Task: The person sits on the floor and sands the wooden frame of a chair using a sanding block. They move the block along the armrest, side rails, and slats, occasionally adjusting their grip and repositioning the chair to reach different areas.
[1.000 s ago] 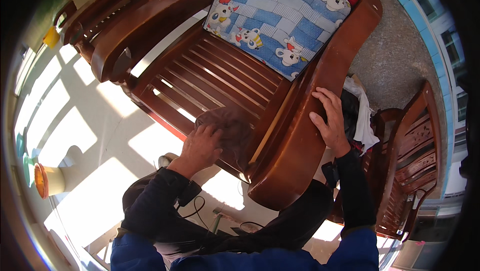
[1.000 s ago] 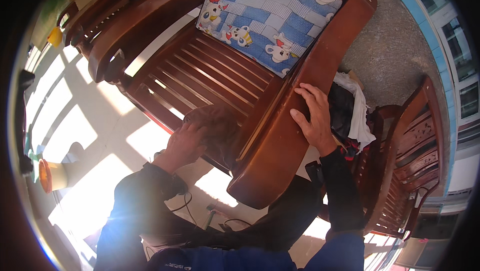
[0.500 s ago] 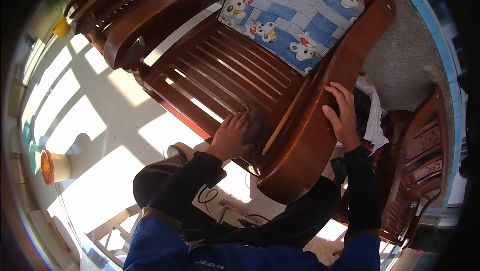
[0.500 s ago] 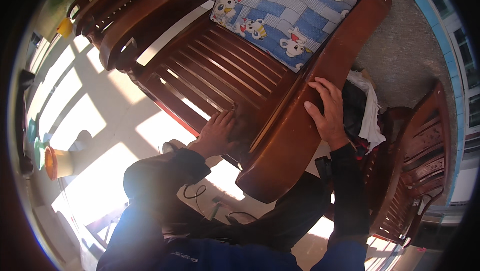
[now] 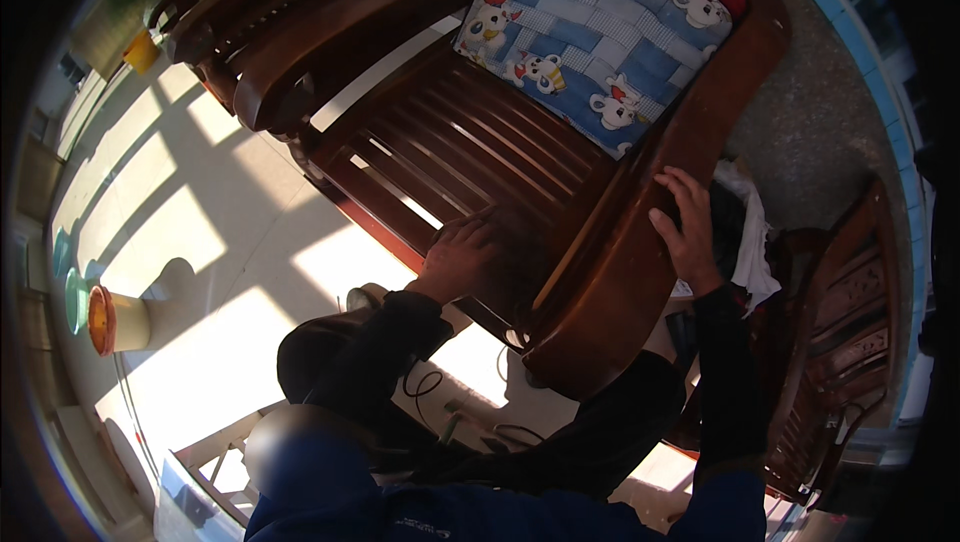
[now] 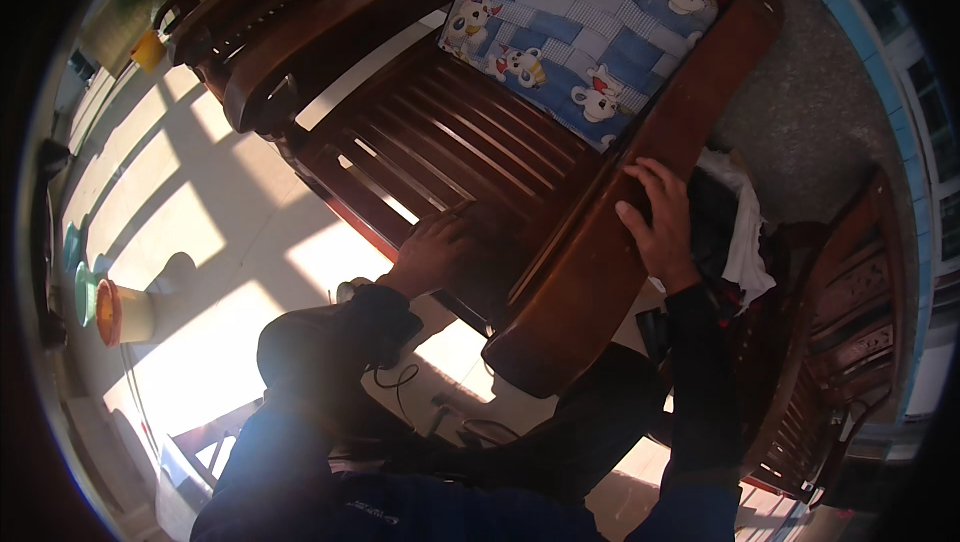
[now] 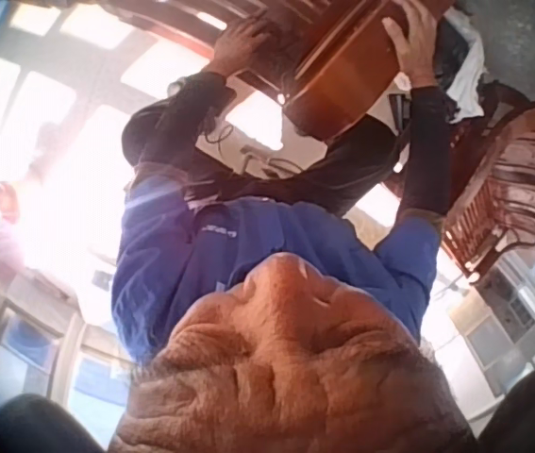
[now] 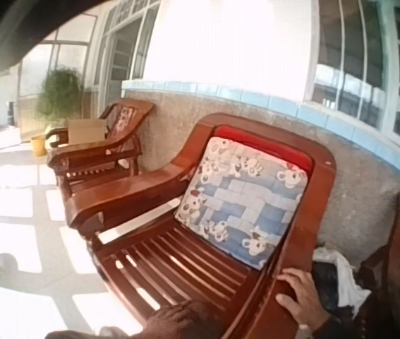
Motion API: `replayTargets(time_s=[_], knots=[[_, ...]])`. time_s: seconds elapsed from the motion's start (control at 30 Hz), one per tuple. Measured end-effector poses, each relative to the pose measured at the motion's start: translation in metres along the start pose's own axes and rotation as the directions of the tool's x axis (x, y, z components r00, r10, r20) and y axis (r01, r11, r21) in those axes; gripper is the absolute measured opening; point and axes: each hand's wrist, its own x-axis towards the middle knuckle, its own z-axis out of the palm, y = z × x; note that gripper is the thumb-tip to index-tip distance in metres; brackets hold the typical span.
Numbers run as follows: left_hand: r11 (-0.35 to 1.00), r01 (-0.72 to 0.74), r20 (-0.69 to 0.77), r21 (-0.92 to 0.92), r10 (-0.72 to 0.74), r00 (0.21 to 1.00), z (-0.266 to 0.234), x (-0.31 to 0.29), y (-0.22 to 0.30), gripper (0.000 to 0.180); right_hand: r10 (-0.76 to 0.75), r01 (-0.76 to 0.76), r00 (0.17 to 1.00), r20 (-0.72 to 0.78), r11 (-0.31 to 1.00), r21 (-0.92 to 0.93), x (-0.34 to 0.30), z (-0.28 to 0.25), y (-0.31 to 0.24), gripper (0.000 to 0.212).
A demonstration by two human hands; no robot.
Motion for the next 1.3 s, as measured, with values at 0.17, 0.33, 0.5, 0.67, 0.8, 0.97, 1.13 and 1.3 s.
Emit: replayTargets(time_s=[0.17, 0.33, 0.5, 0.67, 0.8, 0.97, 1.13, 1.3], knots=[[0.957, 0.291, -0.202, 0.022, -0.281, 0.938, -0.031, -0.022, -0.078, 0.035, -0.027, 0.026, 1.0, -0.012, 0.999, -0.026, 0.001, 0.001, 0.001, 0.052], [0.853, 0.522, -0.237, 0.005, -0.506, 0.83, -0.045, -0.033, -0.11, 0.036, -0.014, 0.014, 1.0, -0.007, 1.0, -0.009, 0.0, -0.002, -0.002, 0.052], [0.845, 0.531, -0.144, -0.065, -0.535, 0.833, -0.028, -0.034, -0.055, 0.037, -0.009, 0.008, 1.0, -0.01, 1.0, -0.013, 0.0, -0.002, -0.004, 0.051], [0.9, 0.419, -0.146, -0.117, -0.433, 0.89, -0.017, -0.042, -0.005, 0.042, 0.005, -0.005, 1.0, -0.001, 1.0, -0.003, 0.001, -0.002, -0.004, 0.049], [0.782, 0.605, -0.227, -0.152, -0.623, 0.748, -0.025, -0.035, -0.04, 0.046, -0.01, 0.01, 1.0, 0.006, 1.0, -0.026, 0.002, -0.003, -0.006, 0.049], [0.615, 0.769, -0.338, -0.173, -0.771, 0.541, -0.039, -0.029, -0.111, 0.05, 0.009, -0.008, 1.0, 0.029, 1.0, -0.012, 0.002, -0.005, -0.009, 0.05], [0.459, 0.823, -0.32, -0.335, -0.877, 0.359, -0.034, -0.034, -0.171, 0.075, 0.031, -0.032, 0.999, 0.042, 0.999, 0.012, 0.003, -0.006, -0.01, 0.051], [0.453, 0.671, -0.354, -0.587, -0.889, 0.29, 0.0, -0.042, -0.191, 0.08, 0.01, -0.01, 0.999, 0.039, 1.0, 0.006, 0.004, -0.008, -0.012, 0.051]])
